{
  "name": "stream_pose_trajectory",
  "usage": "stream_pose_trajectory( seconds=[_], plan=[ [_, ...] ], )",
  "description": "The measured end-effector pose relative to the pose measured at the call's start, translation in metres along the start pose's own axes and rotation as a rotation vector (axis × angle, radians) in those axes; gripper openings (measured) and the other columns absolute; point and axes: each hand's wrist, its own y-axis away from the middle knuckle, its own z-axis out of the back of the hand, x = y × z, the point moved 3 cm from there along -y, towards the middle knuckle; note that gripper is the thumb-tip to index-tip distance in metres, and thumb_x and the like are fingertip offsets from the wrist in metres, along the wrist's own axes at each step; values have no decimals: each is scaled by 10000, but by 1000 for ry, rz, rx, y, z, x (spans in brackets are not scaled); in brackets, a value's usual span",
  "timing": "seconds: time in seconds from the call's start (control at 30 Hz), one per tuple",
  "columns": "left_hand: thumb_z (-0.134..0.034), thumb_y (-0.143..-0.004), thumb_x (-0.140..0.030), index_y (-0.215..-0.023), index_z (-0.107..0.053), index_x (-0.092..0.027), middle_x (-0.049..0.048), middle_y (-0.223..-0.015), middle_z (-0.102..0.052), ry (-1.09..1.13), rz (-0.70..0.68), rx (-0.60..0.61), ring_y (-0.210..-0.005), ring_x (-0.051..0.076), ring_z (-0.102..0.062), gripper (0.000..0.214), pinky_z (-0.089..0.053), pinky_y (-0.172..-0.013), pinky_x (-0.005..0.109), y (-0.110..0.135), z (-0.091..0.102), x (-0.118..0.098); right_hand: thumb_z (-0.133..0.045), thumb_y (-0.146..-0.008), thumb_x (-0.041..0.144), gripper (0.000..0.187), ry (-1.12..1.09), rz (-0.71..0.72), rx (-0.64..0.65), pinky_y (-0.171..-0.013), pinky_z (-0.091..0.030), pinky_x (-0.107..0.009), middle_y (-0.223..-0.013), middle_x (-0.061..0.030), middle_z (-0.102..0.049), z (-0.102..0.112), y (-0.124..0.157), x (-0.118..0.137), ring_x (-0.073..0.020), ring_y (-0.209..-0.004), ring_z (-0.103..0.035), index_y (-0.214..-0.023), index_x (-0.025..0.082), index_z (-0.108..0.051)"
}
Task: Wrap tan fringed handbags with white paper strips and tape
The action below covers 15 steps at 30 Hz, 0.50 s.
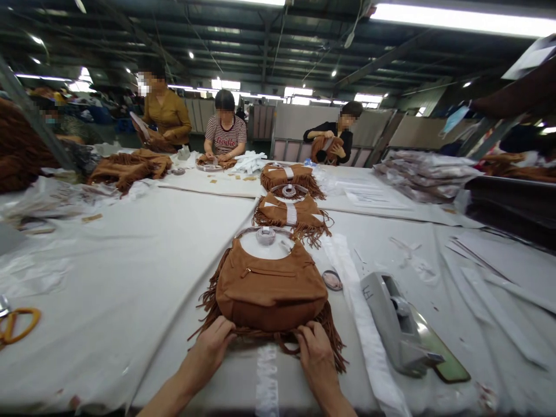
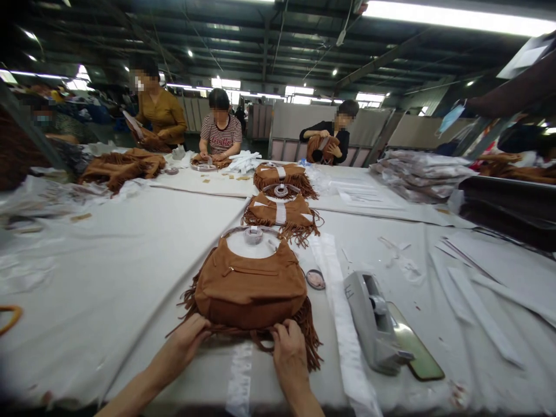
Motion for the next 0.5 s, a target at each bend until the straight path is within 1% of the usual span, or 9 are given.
stream_pose_trajectory(
  seconds=[0.07,0.13,0.2,0.3,0.4,0.5],
  plan=[
    [-353,-949,-231,-942,-551,-220,47,-893,-549,-37,-28,5,-819,174,-575,198,-479,-731,276,2,7,-1,-419,-948,260,166,-9,-3,-8,-779,-485,-382,-967,-89,-521,2,1,3,-223,-874,-550,-940,199,-573],
    [-354,-937,-210,-924,-559,-225,46,-885,-551,-89,-62,19,-805,166,-588,206,-489,-705,251,10,5,4,-430,-944,250,165,21,33,-16,-772,-487,-367,-984,-92,-537,-2,7,3,-220,-883,-558,-951,201,-587],
    [-356,-923,-195,-888,-572,-238,39,-862,-557,-159,-93,-7,-760,155,-601,223,-494,-646,219,22,-4,12,-408,-945,224,197,82,105,-45,-736,-489,-347,-979,-93,-558,-8,17,0,-216,-869,-570,-946,202,-604],
    [-354,-925,-207,-875,-598,-262,29,-850,-571,-254,-120,-109,-676,133,-607,256,-493,-566,183,36,-20,25,-393,-943,198,226,163,174,-58,-728,-485,-345,-970,-92,-587,-12,29,-8,-216,-871,-582,-943,202,-618],
    [-356,-949,-262,-883,-612,-271,24,-838,-576,-287,-141,-161,-641,120,-606,264,-506,-555,167,43,-30,35,-418,-941,196,206,182,171,18,-744,-482,-336,-959,-75,-606,-6,32,-14,-207,-878,-589,-991,215,-618],
    [-357,-964,-314,-920,-623,-278,23,-847,-586,-275,-180,-178,-657,114,-617,272,-520,-578,151,49,-38,46,-422,-947,202,205,199,164,33,-732,-478,-322,-926,-59,-621,7,33,-17,-193,-839,-593,-999,222,-619]
  ],
)
